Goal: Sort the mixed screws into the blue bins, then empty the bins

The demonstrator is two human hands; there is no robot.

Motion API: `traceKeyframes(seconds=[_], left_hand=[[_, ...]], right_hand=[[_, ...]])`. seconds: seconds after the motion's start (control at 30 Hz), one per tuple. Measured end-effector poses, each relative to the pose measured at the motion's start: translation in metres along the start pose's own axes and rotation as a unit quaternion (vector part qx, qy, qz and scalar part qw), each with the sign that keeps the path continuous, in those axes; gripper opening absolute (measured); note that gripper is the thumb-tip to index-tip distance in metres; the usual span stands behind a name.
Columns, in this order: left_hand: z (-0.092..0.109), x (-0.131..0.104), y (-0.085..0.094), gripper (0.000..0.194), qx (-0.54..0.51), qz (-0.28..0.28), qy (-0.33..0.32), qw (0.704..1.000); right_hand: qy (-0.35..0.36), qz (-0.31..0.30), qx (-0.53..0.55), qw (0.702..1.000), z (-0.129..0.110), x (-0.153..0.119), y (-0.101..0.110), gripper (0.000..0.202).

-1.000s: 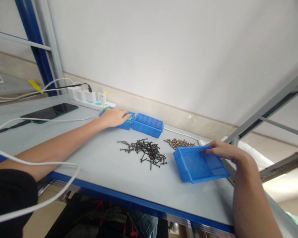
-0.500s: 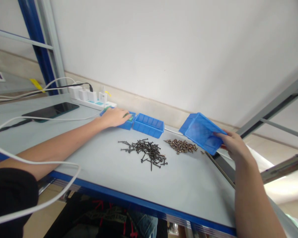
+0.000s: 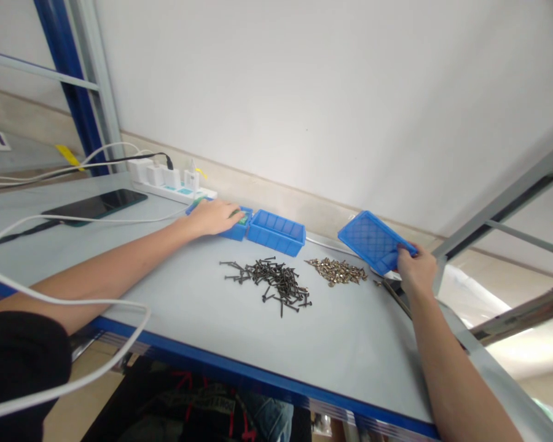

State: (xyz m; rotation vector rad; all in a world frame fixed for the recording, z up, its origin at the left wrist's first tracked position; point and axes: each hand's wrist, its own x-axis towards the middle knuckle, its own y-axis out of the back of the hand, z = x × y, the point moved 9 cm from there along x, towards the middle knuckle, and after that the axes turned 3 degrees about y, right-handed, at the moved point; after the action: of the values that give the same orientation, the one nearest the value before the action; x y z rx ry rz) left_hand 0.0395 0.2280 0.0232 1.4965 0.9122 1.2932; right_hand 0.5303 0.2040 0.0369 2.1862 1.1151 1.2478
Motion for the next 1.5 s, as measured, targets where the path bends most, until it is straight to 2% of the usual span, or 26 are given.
traceKeyframes(seconds=[0.07, 0.1, 0.23, 0.77, 1.23, 1.5], left_hand=[[0.0, 0.0, 0.0, 0.053, 0.001, 0.005, -0.002, 1.0], [0.0, 0.0, 0.001, 0.053, 0.001, 0.008, -0.004, 1.0], [0.001, -0.001, 0.002, 0.053, 0.011, 0.007, 0.0, 1.0], [-0.001, -0.001, -0.001, 0.053, 0.011, -0.001, 0.004, 1.0], [-0.002, 0.001, -0.002, 0.054, 0.003, 0.001, 0.002, 1.0], [-0.001, 0.001, -0.001, 0.055, 0.01, 0.006, -0.002, 1.0]], right_hand=[[-0.027, 0.104, -0.017, 0.994, -0.005, -0.003, 0.016, 0.049], [-0.036, 0.132, -0.017, 0.991, -0.008, -0.005, 0.019, 0.047], [-0.03, 0.142, 0.005, 0.989, -0.017, -0.004, 0.013, 0.047], [-0.003, 0.085, 0.009, 0.996, -0.013, 0.003, -0.019, 0.048], [0.003, 0.039, -0.01, 0.999, -0.02, 0.0, -0.032, 0.047], [-0.008, 0.015, 0.004, 1.0, -0.012, 0.003, -0.039, 0.045]])
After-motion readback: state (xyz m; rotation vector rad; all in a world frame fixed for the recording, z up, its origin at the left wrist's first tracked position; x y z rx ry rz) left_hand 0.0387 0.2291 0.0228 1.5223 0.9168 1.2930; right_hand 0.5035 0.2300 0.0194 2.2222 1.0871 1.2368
